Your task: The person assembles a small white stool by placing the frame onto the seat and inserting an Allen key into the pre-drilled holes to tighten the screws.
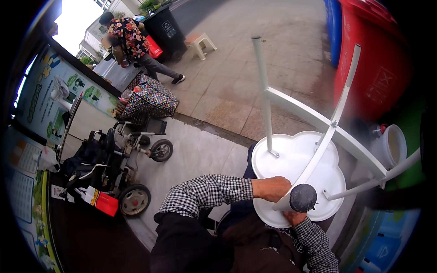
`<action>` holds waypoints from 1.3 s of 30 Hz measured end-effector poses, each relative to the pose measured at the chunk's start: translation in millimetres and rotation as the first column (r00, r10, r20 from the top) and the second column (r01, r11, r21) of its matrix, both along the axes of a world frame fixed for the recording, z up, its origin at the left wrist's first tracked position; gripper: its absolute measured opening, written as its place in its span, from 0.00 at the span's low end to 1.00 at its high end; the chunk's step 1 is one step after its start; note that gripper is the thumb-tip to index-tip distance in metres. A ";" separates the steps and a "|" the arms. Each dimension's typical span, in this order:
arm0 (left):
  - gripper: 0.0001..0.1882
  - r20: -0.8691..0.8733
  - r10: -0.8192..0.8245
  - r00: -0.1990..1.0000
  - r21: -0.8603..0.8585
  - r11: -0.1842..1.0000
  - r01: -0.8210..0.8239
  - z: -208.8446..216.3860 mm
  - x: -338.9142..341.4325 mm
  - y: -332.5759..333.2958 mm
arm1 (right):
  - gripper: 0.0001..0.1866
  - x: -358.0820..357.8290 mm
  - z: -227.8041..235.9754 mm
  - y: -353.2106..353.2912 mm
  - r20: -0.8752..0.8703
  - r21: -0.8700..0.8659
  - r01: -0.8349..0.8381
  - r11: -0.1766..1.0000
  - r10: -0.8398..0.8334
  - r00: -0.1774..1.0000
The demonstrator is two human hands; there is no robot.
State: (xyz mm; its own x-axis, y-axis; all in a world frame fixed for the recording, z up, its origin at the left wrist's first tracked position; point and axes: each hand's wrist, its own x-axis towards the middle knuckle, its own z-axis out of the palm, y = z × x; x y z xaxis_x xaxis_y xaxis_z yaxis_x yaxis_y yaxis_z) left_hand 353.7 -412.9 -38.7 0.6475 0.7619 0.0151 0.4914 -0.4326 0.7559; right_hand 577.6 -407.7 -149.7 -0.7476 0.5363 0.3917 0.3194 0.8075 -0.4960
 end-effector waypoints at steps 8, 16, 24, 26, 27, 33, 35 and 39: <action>0.13 0.307 0.235 0.922 -0.582 0.813 -0.014 -24.1 -8.8 3.4 | 0.24 -6.7 -10.1 -7.4 -0.002 -0.345 0.164 0.924 -0.175 0.984; 0.10 -0.018 0.095 0.995 0.156 0.984 -0.091 18.9 -12.5 -12.0 | 0.21 -5.6 -9.6 -2.8 0.075 -0.119 0.106 0.987 -0.098 0.992; 0.10 -0.086 -0.004 0.996 0.249 0.968 0.025 18.8 -9.5 -13.2 | 0.10 -5.7 8.2 -2.4 0.096 -0.123 0.108 0.987 -0.096 0.991; 0.10 -0.067 0.010 0.998 0.181 0.983 0.003 17.5 -7.2 -11.1 | 0.11 -1.2 8.7 -2.3 0.146 -0.146 0.099 0.984 -0.077 0.986; 0.10 0.051 0.026 0.998 0.024 0.999 -0.027 3.2 -5.6 -11.0 | 0.12 -0.8 9.5 -1.5 0.129 -0.239 0.069 0.969 -0.039 0.991; 0.18 0.325 0.178 0.929 -0.626 0.777 0.070 -9.4 -15.0 -10.6 | 0.17 -7.8 34.4 1.8 0.259 -0.654 0.111 0.748 0.083 0.962; 0.18 0.365 0.151 0.919 -0.665 0.733 0.143 -10.9 -22.1 -4.9 | 0.19 -3.9 25.7 0.1 0.320 -0.635 0.157 0.757 0.073 0.945; 0.16 0.366 0.072 0.928 -0.592 0.787 0.172 -14.4 -20.4 -2.5 | 0.19 -3.0 29.2 0.2 0.329 -0.615 0.127 0.778 0.107 0.938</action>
State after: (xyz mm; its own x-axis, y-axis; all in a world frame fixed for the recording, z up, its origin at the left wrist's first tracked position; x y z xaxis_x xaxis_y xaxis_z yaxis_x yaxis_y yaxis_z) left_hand 333.3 -415.4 -53.1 0.7268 0.6560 -0.2035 0.1315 0.1578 0.9787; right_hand 574.6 -407.5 -120.5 -0.7594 0.5796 -0.2956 0.5619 0.3552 -0.7471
